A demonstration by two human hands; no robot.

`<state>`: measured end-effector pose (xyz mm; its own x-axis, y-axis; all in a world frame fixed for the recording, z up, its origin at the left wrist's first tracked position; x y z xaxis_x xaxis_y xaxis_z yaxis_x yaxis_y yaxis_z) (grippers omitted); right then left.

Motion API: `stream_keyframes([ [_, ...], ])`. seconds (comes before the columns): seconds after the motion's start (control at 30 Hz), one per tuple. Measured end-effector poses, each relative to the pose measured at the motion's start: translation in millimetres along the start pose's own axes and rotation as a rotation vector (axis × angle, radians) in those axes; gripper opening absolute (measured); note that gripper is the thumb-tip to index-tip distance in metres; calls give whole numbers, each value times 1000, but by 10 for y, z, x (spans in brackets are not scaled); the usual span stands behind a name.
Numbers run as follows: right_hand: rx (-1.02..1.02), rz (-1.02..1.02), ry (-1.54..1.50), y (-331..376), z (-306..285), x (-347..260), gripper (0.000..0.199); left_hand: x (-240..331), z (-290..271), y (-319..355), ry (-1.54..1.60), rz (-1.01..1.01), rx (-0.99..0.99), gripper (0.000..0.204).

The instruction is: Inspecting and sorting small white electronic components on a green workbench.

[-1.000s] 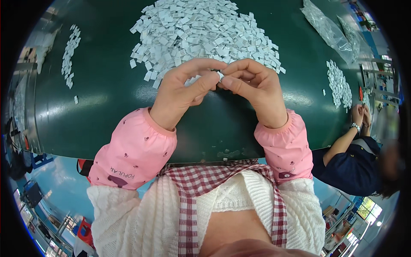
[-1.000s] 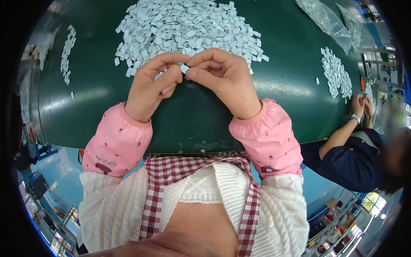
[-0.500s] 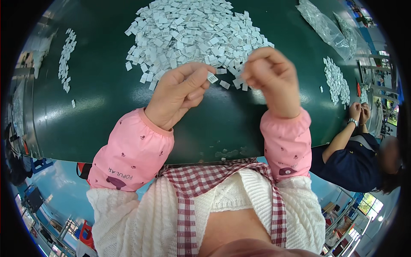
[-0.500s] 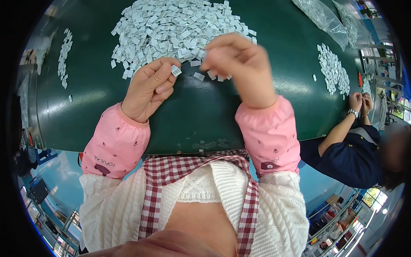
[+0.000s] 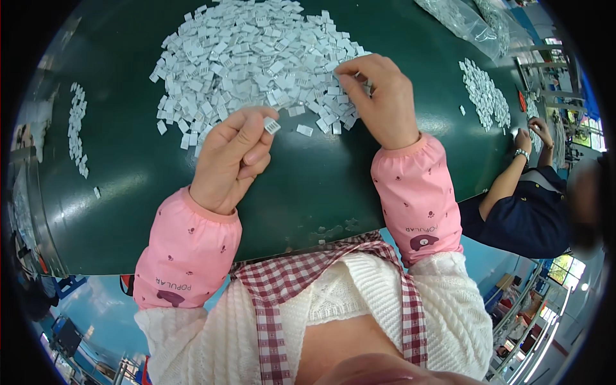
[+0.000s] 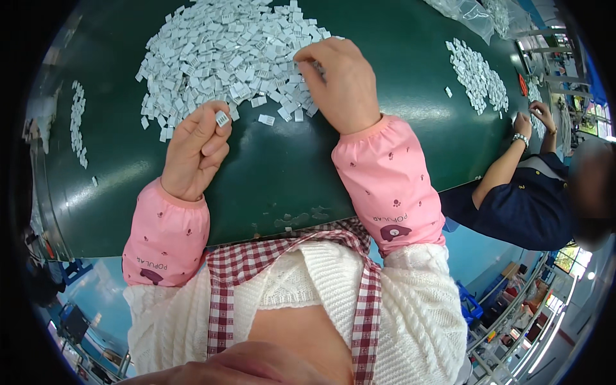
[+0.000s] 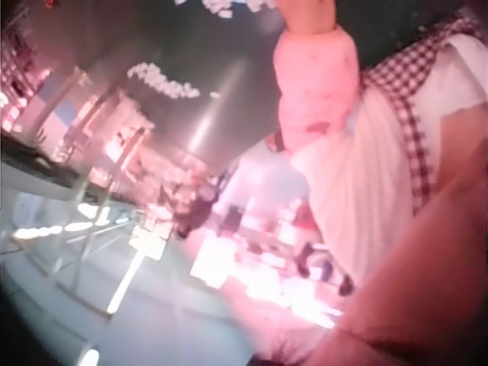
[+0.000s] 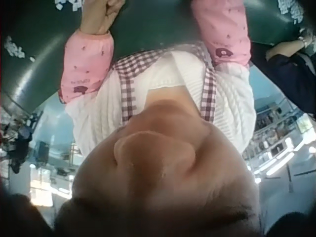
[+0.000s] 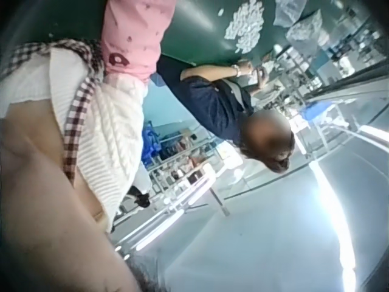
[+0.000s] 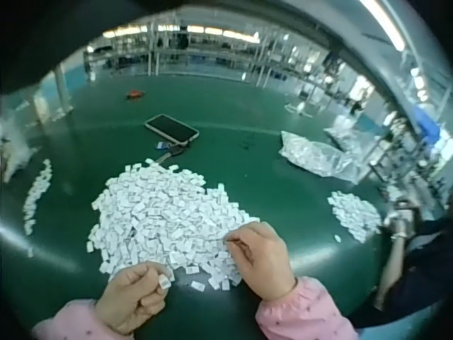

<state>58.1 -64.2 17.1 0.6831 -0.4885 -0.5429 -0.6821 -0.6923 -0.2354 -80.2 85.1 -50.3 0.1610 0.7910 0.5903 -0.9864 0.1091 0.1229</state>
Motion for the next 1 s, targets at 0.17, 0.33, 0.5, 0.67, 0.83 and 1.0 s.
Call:
stream_keyframes([
  [0.17, 50, -80, 186, -35, 109, -152, 15, 23, -42, 0, -6, 9, 19, 21],
  [0.33, 38, -50, 142, 3, 134, -120, 15, 43, 17, -16, -96, 11, 20, 21],
  [0.5, 62, -78, 57, -13, 103, -173, 14, 73, 10, 3, -124, 27, -13, 21],
  [0.67, 45, -94, -62, 25, 84, -252, 15, 59, 38, -4, -121, 28, -23, 19],
  [0.83, 51, -103, -111, 26, 106, -298, 12, 63, 18, 5, -115, 29, -24, 21],
  [1.0, 9, -108, -233, 65, 90, -375, 13, 42, 44, 37, -120, -9, 15, 24],
])
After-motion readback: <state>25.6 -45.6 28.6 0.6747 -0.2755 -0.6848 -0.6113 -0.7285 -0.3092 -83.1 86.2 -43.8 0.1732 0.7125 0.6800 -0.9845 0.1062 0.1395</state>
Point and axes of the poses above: each hand's wrist, its own y-axis away from the middle knuckle, its own z-axis out of the palm, x = y × z, the point moved 8 cm from there along -y, towards the middle knuckle, and after that the axes turned 13 degrees about -x, right-handed, at the moved point
